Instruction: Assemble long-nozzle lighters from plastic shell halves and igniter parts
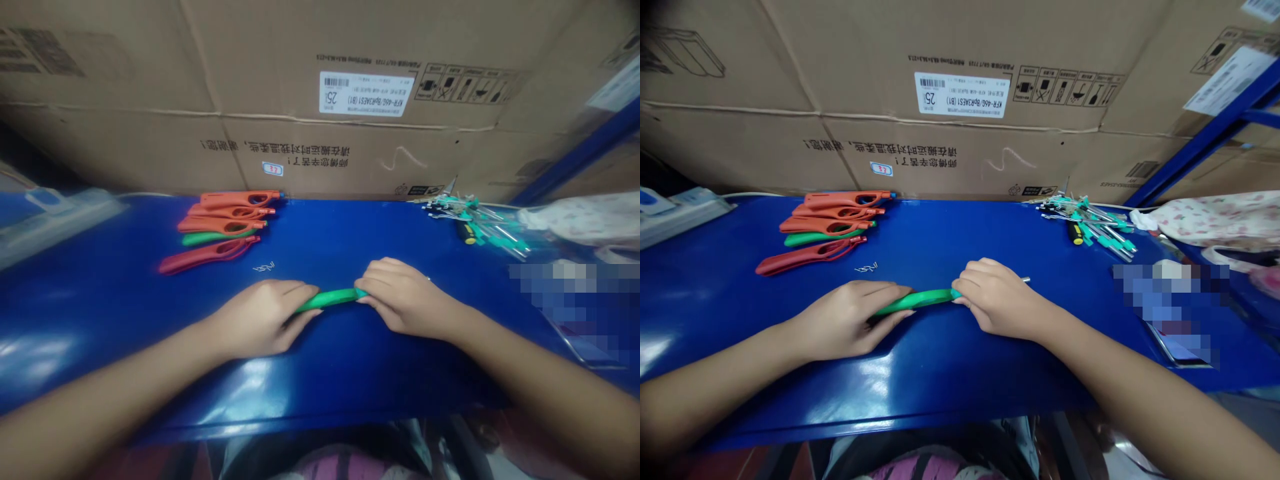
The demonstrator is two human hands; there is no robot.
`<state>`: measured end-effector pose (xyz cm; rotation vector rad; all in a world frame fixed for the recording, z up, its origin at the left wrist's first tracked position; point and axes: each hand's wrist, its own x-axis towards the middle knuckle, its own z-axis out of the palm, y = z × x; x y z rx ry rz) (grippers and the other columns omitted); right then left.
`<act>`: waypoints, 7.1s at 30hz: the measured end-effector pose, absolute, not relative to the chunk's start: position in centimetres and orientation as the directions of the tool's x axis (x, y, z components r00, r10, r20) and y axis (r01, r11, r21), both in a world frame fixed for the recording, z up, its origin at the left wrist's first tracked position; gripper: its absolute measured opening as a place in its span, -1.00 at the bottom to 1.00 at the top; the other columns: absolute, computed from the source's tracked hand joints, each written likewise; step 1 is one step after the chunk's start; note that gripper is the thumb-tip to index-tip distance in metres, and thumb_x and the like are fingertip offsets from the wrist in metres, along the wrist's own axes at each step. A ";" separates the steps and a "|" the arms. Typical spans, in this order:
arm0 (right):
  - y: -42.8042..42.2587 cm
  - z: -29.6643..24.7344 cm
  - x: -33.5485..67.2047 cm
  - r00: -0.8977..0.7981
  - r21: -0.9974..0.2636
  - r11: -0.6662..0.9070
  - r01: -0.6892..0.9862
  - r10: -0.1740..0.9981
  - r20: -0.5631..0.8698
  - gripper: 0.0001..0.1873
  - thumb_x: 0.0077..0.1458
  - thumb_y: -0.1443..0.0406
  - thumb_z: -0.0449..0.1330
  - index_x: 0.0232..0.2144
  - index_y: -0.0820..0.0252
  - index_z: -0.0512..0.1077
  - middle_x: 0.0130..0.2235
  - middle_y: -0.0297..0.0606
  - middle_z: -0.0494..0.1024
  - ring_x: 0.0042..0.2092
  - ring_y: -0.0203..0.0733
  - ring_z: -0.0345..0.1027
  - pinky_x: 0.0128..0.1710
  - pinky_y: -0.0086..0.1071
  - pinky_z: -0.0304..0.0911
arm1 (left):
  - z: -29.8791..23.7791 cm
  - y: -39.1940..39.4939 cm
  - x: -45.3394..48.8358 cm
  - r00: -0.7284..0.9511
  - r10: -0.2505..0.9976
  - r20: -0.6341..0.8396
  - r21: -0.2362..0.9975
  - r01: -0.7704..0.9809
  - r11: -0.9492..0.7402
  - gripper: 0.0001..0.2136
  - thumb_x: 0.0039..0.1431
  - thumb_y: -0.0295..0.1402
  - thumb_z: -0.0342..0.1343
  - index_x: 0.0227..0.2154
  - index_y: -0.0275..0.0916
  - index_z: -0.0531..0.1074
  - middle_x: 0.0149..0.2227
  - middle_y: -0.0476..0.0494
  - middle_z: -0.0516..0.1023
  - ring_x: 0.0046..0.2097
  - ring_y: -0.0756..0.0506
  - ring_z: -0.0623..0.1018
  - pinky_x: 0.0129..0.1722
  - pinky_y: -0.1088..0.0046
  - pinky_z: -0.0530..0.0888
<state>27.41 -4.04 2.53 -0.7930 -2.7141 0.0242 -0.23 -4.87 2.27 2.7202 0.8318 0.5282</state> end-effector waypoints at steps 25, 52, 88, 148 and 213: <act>-3.0 3.4 29.0 -0.744 -0.045 0.819 0.572 0.542 0.392 -0.70 0.39 0.27 -0.03 -0.14 0.32 0.46 -0.34 -0.13 0.48 -0.36 -0.15 0.31 -0.40 -0.31 0.25 | 3.3 -3.4 -0.6 0.660 0.694 0.287 0.572 0.463 -0.677 -0.72 0.39 -0.28 0.04 0.07 -0.27 0.40 -0.12 -0.19 0.43 -0.12 -0.11 0.48 -0.09 0.38 0.45; -2.7 3.7 29.1 -0.721 -0.024 0.734 0.679 0.672 0.168 -0.76 0.31 0.20 0.14 -0.34 0.22 0.47 -0.32 -0.23 0.50 -0.29 -0.18 0.35 -0.35 -0.35 0.13 | 2.0 -2.0 -1.1 0.690 0.676 0.260 0.407 0.556 -0.724 -0.72 0.33 -0.24 0.13 -0.01 -0.27 0.51 -0.18 -0.20 0.47 -0.15 -0.16 0.48 -0.11 0.25 0.49; 2.4 6.7 40.8 0.414 -0.318 -0.268 0.909 0.652 0.635 -0.74 0.13 0.15 0.06 -0.46 0.17 0.40 -0.39 -0.08 0.53 -0.26 0.02 0.42 -0.21 -0.22 0.28 | 2.1 -4.0 -0.3 0.661 0.721 0.208 0.362 0.632 -0.685 -0.67 0.32 -0.35 0.02 0.11 -0.26 0.39 0.04 -0.27 0.46 0.04 -0.25 0.46 0.09 0.09 0.46; -2.2 5.6 18.8 -0.351 -0.913 0.397 0.091 0.871 0.344 -0.75 0.20 0.07 0.26 -0.27 0.12 0.47 -0.19 -0.30 0.48 -0.31 -0.30 0.50 -0.25 -0.34 0.55 | 2.0 -6.6 0.6 0.768 0.598 0.230 0.336 0.514 -0.789 -0.67 0.38 -0.36 -0.02 0.13 -0.32 0.40 -0.01 -0.30 0.50 0.03 -0.24 0.47 0.08 0.13 0.48; -5.9 5.9 23.8 -0.149 -0.827 0.551 0.110 0.832 0.535 -0.63 0.16 0.26 0.33 -0.03 0.01 0.32 -0.38 -0.40 0.52 -0.60 -0.36 0.35 -0.69 -0.45 0.35 | 1.0 -6.3 1.8 0.527 0.770 0.360 0.808 0.237 -0.539 -0.94 0.19 -0.40 0.30 -0.29 -0.19 0.65 -0.33 -0.05 0.67 -0.26 -0.04 0.57 -0.20 0.42 0.50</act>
